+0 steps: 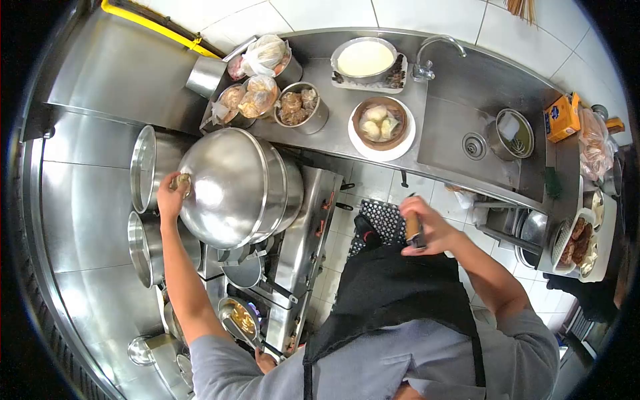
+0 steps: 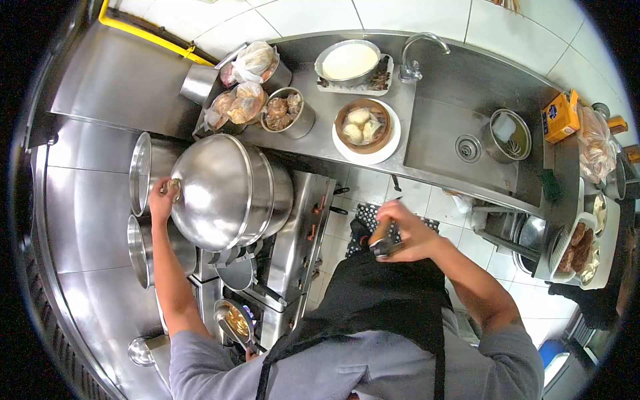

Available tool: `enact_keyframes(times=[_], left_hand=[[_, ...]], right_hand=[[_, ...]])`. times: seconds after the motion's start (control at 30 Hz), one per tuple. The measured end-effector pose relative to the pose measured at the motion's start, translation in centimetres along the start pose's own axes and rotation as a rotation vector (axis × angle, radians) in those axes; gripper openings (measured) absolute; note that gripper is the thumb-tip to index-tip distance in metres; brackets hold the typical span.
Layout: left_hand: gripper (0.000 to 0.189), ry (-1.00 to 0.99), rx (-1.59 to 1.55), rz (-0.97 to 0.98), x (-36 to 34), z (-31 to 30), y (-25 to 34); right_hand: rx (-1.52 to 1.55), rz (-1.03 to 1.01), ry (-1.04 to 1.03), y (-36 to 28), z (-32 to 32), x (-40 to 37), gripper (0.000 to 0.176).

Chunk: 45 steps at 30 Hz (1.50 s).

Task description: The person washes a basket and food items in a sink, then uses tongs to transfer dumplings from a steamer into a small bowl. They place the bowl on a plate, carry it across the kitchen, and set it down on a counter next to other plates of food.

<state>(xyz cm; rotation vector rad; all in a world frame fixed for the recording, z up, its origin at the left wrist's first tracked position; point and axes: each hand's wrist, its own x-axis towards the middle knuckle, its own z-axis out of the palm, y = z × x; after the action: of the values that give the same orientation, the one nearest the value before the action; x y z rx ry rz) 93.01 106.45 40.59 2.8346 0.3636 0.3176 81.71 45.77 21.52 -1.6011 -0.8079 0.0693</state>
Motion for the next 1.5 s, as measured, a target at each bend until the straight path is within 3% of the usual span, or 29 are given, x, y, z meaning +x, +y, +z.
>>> enact_keyframes(times=[0.07,0.17,0.2,0.27,0.3,0.33,0.4,0.47,0.53,0.57,0.63,0.67,0.7,0.73,0.8,0.87,0.93,1.0,1.07,1.17,1.2,1.23,1.3,1.37,1.4,1.5], left_hand=[[0.040,-0.012,0.000,-0.033,-0.2,0.0,0.7],[0.043,0.020,0.330,0.020,-0.9,0.0,2.9],[0.044,0.210,0.498,0.160,-2.6,0.7,5.7],[0.037,0.198,0.212,0.210,-6.7,3.7,10.2],[0.032,-0.138,-0.063,-0.088,-9.4,6.5,12.4],[0.028,-0.339,-0.211,0.028,-13.0,11.8,11.1],[0.027,-0.687,-0.013,0.207,-17.7,20.8,15.1],[0.034,-0.992,0.220,0.281,-21.7,33.6,11.2],[0.033,-0.998,0.552,0.455,-24.6,44.1,5.1],[0.036,-1.026,0.713,0.535,-25.2,48.3,2.3],[0.045,-1.086,1.128,0.668,-26.4,58.5,-4.3],[0.050,-1.095,1.136,0.749,-25.7,58.2,-4.2],[0.057,-1.125,1.025,0.498,-26.3,61.6,-7.0],[0.053,-1.315,0.950,0.514,-24.8,59.3,-4.9],[0.045,-1.370,1.099,0.684,-23.9,56.8,-2.7],[0.037,-1.272,1.104,0.722,-23.3,57.3,-2.3],[0.029,-1.092,0.955,0.647,-25.5,60.6,-6.6],[0.029,-1.015,0.829,0.437,-27.0,64.1,-10.3],[0.030,-1.252,0.965,0.887,-23.0,57.4,-3.9],[0.030,-1.143,0.461,0.454,-20.0,49.4,6.7],[0.030,-0.890,0.179,0.358,-18.7,46.1,10.9],[0.031,-0.628,-0.098,0.269,-17.1,43.1,14.9],[0.028,-0.420,-0.756,-0.108,-13.8,38.7,20.9],[0.028,-0.219,-0.902,-0.112,-10.2,35.5,26.4],[0.028,-0.223,-0.727,-0.005,-8.5,35.2,27.5],[0.028,-0.275,-0.453,0.014,-6.4,35.3,28.5]], right_hand=[[-0.069,-0.073,-0.060,1.4,2.0,1.3,0.078],[-0.169,-0.160,-0.130,4.9,5.5,2.9,0.083],[-0.231,-0.188,-0.124,6.1,6.6,3.6,0.084],[-0.318,-0.199,-0.119,9.5,8.6,4.1,0.083],[-0.341,-0.184,-0.122,11.8,9.4,4.3,0.082],[-0.411,-0.154,-0.112,13.8,9.8,4.5,0.081],[-0.543,0.046,-0.194,16.9,9.4,6.3,0.086],[-0.639,0.226,-0.187,20.9,9.4,7.0,0.088],[-0.607,0.515,-0.204,25.4,9.2,7.5,0.083],[-0.465,0.779,-0.245,26.1,8.4,8.3,0.073],[-0.602,0.870,-0.241,30.0,8.3,8.7,0.067],[-0.571,0.958,-0.210,30.0,7.8,8.9,0.065],[-0.524,1.049,-0.189,29.5,8.0,8.8,0.063],[-0.436,1.122,-0.342,30.1,8.0,8.6,0.063],[-0.458,1.086,-0.245,29.2,9.0,6.6,0.058],[-0.558,0.931,-0.095,26.1,9.2,5.3,0.059],[-0.616,0.764,0.018,21.8,9.1,3.0,0.065],[-0.557,0.694,0.070,18.9,8.5,1.1,0.064],[-0.461,0.661,0.145,15.9,8.0,-0.4,0.056],[-0.470,0.590,0.347,11.0,4.9,0.1,0.038],[-0.398,0.620,0.594,9.9,3.8,1.5,0.023],[-0.439,0.585,0.716,9.6,2.2,2.6,0.023],[-0.413,0.626,0.850,9.5,-1.4,6.6,0.031],[-0.409,0.638,0.876,11.4,-4.4,10.2,0.044],[-0.439,0.656,0.857,12.4,-5.0,11.6,0.051],[-0.337,0.782,0.722,14.4,-5.7,14.6,0.061]])
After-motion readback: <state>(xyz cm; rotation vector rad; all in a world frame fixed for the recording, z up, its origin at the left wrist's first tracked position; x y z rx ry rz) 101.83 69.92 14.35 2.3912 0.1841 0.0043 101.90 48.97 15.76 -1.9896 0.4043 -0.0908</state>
